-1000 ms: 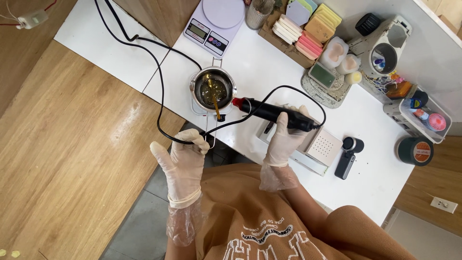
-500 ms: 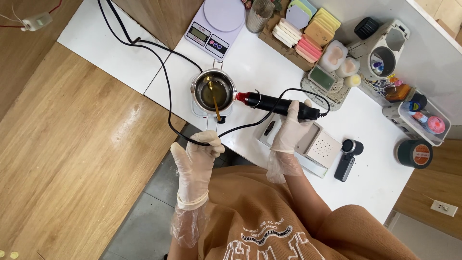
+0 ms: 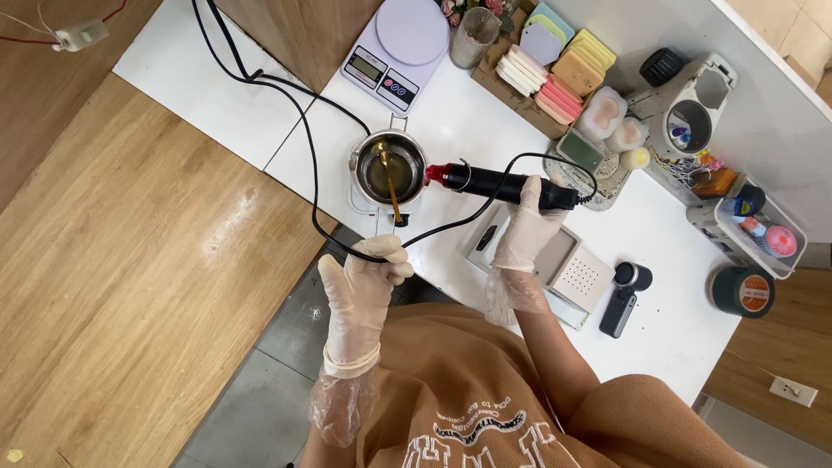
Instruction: The recorder uses a heat gun on wax and then meticulously cleans the back of a mobile phone with a wipe.
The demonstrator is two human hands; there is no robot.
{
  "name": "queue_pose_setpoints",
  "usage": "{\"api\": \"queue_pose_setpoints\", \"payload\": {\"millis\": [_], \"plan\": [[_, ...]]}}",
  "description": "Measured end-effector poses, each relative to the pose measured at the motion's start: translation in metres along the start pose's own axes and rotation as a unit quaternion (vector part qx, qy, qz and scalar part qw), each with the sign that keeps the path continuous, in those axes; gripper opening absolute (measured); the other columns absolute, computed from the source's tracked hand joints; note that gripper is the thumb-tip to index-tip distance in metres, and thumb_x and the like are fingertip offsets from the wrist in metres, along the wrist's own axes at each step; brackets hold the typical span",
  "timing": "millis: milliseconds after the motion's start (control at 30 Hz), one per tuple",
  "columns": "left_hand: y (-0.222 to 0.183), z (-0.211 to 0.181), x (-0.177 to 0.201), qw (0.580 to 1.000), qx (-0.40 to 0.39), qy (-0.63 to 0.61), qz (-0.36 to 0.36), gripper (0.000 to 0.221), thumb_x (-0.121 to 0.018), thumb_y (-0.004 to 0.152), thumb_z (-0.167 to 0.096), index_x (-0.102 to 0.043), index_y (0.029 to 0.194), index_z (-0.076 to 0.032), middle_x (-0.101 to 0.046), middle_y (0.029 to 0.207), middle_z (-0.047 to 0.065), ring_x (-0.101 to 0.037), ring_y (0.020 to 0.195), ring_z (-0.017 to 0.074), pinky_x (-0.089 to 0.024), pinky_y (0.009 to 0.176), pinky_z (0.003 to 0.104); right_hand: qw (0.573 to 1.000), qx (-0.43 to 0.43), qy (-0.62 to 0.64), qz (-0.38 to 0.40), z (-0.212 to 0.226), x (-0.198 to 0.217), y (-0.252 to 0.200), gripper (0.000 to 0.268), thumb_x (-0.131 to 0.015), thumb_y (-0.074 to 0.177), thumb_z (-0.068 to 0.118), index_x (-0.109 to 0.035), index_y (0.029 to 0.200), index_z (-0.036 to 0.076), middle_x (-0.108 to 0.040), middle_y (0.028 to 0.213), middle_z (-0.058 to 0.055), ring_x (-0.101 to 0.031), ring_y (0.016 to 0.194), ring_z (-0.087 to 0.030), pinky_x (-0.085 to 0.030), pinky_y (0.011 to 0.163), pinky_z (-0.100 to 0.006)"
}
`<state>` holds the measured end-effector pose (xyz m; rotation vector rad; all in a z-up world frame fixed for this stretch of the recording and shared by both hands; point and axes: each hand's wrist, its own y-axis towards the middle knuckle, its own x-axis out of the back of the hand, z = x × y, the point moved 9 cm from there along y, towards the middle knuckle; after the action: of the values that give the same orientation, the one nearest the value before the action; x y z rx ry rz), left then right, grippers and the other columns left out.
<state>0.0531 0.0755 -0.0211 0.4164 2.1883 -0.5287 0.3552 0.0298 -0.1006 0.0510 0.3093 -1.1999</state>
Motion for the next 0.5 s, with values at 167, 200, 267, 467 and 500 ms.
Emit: {"api": "queue_pose_setpoints", "payload": {"millis": [167,200,267,467,500], "plan": [[-0.001,-0.006,-0.003,1.0,-0.007,0.017,-0.006,0.085,-0.042,0.091,-0.084,-0.056,0.125,-0.007,-0.056,0.12,0.002,-0.054,0.107,0.0166,-0.045,0.099,0.036,1.0,0.005,0.005,0.018,0.004,-0.004,-0.002,0.039,-0.067,0.1,0.009,-0.05,0.135,0.011,-0.061,0.112,-0.004,-0.064,0.098,-0.014,-0.061,0.086,-0.034],[-0.001,-0.007,-0.002,0.999,-0.008,0.032,-0.008,0.087,-0.041,0.09,-0.085,-0.057,0.125,-0.007,-0.057,0.119,0.003,-0.054,0.106,0.0167,-0.046,0.099,0.036,1.0,0.006,0.007,0.026,0.006,-0.006,-0.003,0.038,-0.066,0.101,0.008,-0.05,0.135,0.01,-0.061,0.111,-0.005,-0.064,0.097,-0.015,-0.061,0.086,-0.034],[-0.002,-0.006,-0.001,0.999,-0.006,0.033,-0.006,0.087,-0.04,0.091,-0.085,-0.057,0.125,-0.007,-0.057,0.118,0.003,-0.055,0.105,0.0173,-0.046,0.099,0.036,0.999,0.011,0.001,0.03,0.008,-0.004,-0.005,0.039,-0.066,0.101,0.008,-0.049,0.136,0.011,-0.062,0.111,-0.005,-0.065,0.098,-0.015,-0.061,0.087,-0.034],[-0.002,-0.007,0.0,1.0,-0.004,0.019,-0.02,0.083,-0.042,0.09,-0.084,-0.057,0.123,-0.008,-0.058,0.118,0.003,-0.057,0.106,0.0176,-0.046,0.1,0.037,0.998,0.026,-0.01,0.053,0.017,-0.006,-0.017,0.038,-0.064,0.103,0.005,-0.048,0.137,0.009,-0.062,0.114,-0.006,-0.066,0.102,-0.016,-0.061,0.092,-0.034],[-0.002,-0.007,0.001,1.0,-0.005,0.008,-0.025,0.081,-0.044,0.09,-0.082,-0.057,0.123,-0.009,-0.057,0.12,0.002,-0.056,0.108,0.017,-0.047,0.101,0.038,0.998,0.023,-0.008,0.062,0.018,-0.008,-0.02,0.038,-0.064,0.103,0.004,-0.048,0.137,0.009,-0.063,0.115,-0.006,-0.066,0.104,-0.016,-0.061,0.093,-0.034]]}}
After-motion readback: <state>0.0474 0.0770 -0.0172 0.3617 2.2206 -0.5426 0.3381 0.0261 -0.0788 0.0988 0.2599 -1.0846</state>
